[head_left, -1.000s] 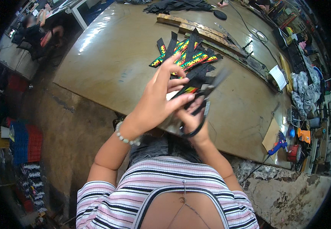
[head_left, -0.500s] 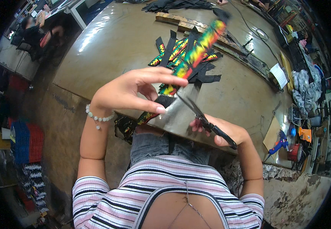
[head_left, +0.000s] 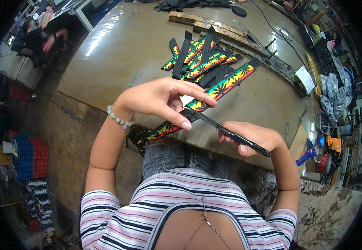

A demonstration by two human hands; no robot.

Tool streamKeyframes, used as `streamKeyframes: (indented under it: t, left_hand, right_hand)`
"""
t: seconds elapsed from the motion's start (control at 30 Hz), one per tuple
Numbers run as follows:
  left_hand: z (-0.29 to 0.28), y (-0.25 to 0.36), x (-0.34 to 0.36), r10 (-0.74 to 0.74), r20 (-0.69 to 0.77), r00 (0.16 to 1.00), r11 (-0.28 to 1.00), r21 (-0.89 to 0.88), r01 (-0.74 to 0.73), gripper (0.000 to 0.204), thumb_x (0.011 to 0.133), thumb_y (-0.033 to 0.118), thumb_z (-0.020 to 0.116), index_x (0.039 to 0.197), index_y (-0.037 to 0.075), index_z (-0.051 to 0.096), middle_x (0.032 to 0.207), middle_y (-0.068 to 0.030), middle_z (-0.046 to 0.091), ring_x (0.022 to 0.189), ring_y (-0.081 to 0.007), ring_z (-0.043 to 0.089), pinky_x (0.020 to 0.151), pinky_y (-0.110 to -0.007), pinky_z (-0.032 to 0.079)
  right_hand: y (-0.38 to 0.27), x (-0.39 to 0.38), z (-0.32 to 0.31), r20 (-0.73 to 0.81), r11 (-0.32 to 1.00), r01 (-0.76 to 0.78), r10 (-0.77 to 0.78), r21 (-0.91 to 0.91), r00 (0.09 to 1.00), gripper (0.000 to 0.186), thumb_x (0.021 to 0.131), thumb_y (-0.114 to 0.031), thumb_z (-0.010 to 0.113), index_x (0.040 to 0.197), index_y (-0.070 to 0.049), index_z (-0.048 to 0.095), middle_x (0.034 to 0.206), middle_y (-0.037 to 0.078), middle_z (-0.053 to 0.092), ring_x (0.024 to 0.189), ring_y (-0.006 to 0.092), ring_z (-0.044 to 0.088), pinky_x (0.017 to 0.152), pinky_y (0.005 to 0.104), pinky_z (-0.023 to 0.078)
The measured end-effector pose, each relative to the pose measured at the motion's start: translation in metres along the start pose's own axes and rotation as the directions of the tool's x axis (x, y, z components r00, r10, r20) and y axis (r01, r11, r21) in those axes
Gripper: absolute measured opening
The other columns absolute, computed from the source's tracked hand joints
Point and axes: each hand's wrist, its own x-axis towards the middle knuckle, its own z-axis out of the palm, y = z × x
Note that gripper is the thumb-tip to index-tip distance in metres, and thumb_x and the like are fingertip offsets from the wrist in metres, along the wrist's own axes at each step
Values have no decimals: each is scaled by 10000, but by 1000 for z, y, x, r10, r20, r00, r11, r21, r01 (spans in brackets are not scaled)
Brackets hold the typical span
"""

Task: The person uses shears to trim the edges of a long, colorful patterned fabric strip. They repeatedly reposition the strip and cut small sections, then place the trimmed pieces on the table.

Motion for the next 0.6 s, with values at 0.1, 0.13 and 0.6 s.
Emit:
streamKeyframes:
  t: [0.1,0.13,0.6]
  left_hand:
    - [0,-4,-1,2,15,1000,1000,-30,-2,574,750,98,807,1288,69,610,1266,-30,595,605,39,461,490,-126,376]
    - [0,-5,-1,-2,12,1000,999,-43,2,578,745,96,810,1287,65,611,1271,-33,596,595,39,456,487,-125,371]
    - [-2,-24,4,-137,-123,983,979,-166,115,540,696,57,838,1204,36,657,1184,-49,641,637,31,520,516,-111,416]
  right_hand:
    - [3,-1,3,-40,1000,15,-15,17,999,674,901,-650,462,1017,10,537,910,169,558,855,312,562,785,395,458]
    - [4,-2,4,-36,999,-6,8,47,999,674,900,-655,460,998,6,543,891,164,560,838,305,565,772,393,461]
    - [34,-21,31,-164,876,-179,277,448,947,681,784,-735,593,803,-56,553,707,9,580,557,68,567,441,210,437]
